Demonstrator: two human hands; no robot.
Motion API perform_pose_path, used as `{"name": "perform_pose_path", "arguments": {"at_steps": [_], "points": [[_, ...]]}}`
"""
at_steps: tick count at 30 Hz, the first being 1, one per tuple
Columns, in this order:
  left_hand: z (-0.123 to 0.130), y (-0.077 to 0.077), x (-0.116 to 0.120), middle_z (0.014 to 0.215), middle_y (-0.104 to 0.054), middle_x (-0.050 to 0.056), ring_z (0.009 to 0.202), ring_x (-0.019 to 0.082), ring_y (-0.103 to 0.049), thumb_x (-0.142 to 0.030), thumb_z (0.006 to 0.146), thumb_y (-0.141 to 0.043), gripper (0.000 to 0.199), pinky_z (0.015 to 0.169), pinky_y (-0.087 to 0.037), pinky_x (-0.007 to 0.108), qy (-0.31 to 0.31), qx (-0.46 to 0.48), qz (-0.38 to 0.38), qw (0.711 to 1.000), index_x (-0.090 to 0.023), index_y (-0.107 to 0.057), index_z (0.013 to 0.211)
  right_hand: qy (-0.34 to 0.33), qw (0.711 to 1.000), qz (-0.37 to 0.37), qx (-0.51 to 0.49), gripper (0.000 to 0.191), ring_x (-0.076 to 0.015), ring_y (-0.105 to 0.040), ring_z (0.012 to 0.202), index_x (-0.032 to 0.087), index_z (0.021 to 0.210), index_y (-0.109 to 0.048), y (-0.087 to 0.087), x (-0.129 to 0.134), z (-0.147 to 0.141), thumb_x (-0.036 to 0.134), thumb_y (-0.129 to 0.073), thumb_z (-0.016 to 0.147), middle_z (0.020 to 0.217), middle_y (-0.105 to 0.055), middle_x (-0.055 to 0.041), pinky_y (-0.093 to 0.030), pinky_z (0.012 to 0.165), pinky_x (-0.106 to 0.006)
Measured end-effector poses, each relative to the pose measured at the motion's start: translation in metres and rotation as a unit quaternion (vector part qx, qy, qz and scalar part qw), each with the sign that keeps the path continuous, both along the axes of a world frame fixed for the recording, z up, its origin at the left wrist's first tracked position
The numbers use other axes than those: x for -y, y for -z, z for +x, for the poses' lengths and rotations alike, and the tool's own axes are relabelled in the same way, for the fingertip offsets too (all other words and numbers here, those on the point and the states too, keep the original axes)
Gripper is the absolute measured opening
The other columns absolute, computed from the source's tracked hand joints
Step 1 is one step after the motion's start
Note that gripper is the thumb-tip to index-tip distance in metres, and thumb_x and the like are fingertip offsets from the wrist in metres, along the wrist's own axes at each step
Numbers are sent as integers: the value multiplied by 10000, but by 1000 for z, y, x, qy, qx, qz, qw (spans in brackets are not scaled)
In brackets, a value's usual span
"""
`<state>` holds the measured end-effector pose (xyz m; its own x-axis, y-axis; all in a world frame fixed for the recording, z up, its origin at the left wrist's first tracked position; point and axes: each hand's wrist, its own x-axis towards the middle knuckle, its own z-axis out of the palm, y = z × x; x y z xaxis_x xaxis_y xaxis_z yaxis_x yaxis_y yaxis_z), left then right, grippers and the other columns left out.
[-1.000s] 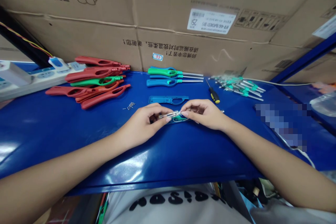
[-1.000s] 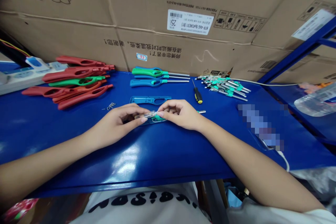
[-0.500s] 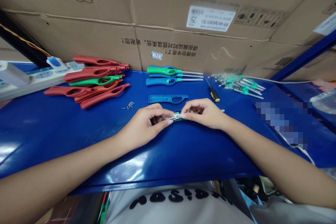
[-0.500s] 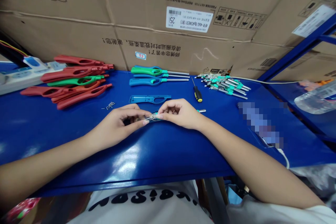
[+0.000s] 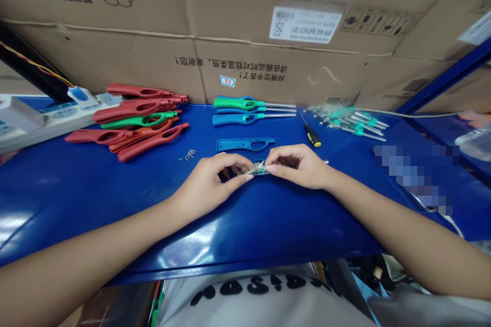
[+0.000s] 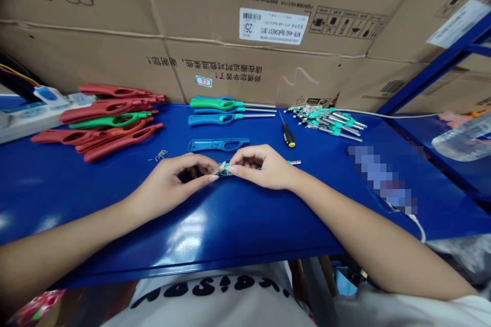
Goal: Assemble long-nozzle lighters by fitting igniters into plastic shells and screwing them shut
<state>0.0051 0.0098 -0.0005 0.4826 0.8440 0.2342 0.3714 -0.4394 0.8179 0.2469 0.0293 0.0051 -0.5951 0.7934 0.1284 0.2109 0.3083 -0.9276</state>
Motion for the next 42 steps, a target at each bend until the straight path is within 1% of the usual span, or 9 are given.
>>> {"name": "perform_pose_path", "arguments": {"at_steps": [4, 9, 14, 21, 28, 32, 36, 42], "points": [[1, 2, -1, 939, -742, -20, 820, 137, -632, -240, 896, -709, 103, 726, -483, 249, -1, 0, 26, 1000, -232, -730, 997, -8, 1000, -2, -12, 204, -99, -508, 641, 145, 848, -688, 0, 1, -2, 345, -686, 887, 758, -627, -13, -391, 584, -227], [1, 2, -2, 951, -731, -13, 813, 133, -630, -239, 905, -701, 110, 706, -474, 249, 1, 4, 27, 1000, -230, -731, 1010, -6, 999, -30, -37, 213, -97, -505, 641, 150, 822, -666, 1, 0, -3, 352, -688, 887, 736, -600, 5, -407, 604, -229], [2, 3, -2, 950, -725, -1, 814, 140, -631, -229, 901, -701, 119, 710, -473, 259, -3, 3, 30, 1000, -220, -736, 1014, -11, 998, -40, -49, 201, -95, -502, 640, 150, 817, -660, 1, 0, -2, 336, -688, 887, 724, -587, 13, -403, 608, -230], [1, 1, -2, 973, -737, -4, 825, 133, -637, -215, 907, -697, 111, 710, -477, 254, 6, 7, 47, 999, -219, -736, 1011, -35, 998, -41, -44, 196, -101, -523, 665, 144, 822, -662, 0, -2, 0, 323, -676, 901, 733, -596, 8, -415, 637, -237], [1, 2, -2, 978, -737, 1, 806, 129, -631, -223, 912, -697, 117, 696, -476, 250, 4, 15, 58, 998, -225, -741, 1021, -33, 997, -62, -45, 208, -96, -504, 647, 153, 839, -652, 0, -2, 0, 352, -692, 887, 739, -583, 20, -410, 637, -239], [1, 1, -2, 973, -731, 3, 798, 128, -628, -219, 913, -694, 116, 688, -478, 252, 2, 16, 59, 998, -227, -746, 1017, -39, 997, -55, -43, 202, -99, -508, 657, 154, 835, -647, 0, -2, 0, 343, -684, 895, 742, -585, 18, -408, 639, -238], [1, 0, -1, 967, -732, 10, 813, 139, -636, -227, 911, -694, 107, 694, -485, 262, 0, 15, 60, 998, -226, -757, 997, -61, 997, -39, -41, 189, -99, -520, 683, 147, 840, -651, -1, -2, 1, 319, -659, 917, 763, -597, 9, -410, 653, -236], [2, -2, -1, 973, -751, 28, 825, 164, -661, -241, 902, -694, 112, 697, -501, 281, 0, 11, 57, 998, -220, -757, 992, -67, 997, -25, -26, 214, -108, -523, 697, 145, 839, -643, -3, -2, 1, 342, -650, 923, 767, -611, -5, -428, 666, -247]]}}
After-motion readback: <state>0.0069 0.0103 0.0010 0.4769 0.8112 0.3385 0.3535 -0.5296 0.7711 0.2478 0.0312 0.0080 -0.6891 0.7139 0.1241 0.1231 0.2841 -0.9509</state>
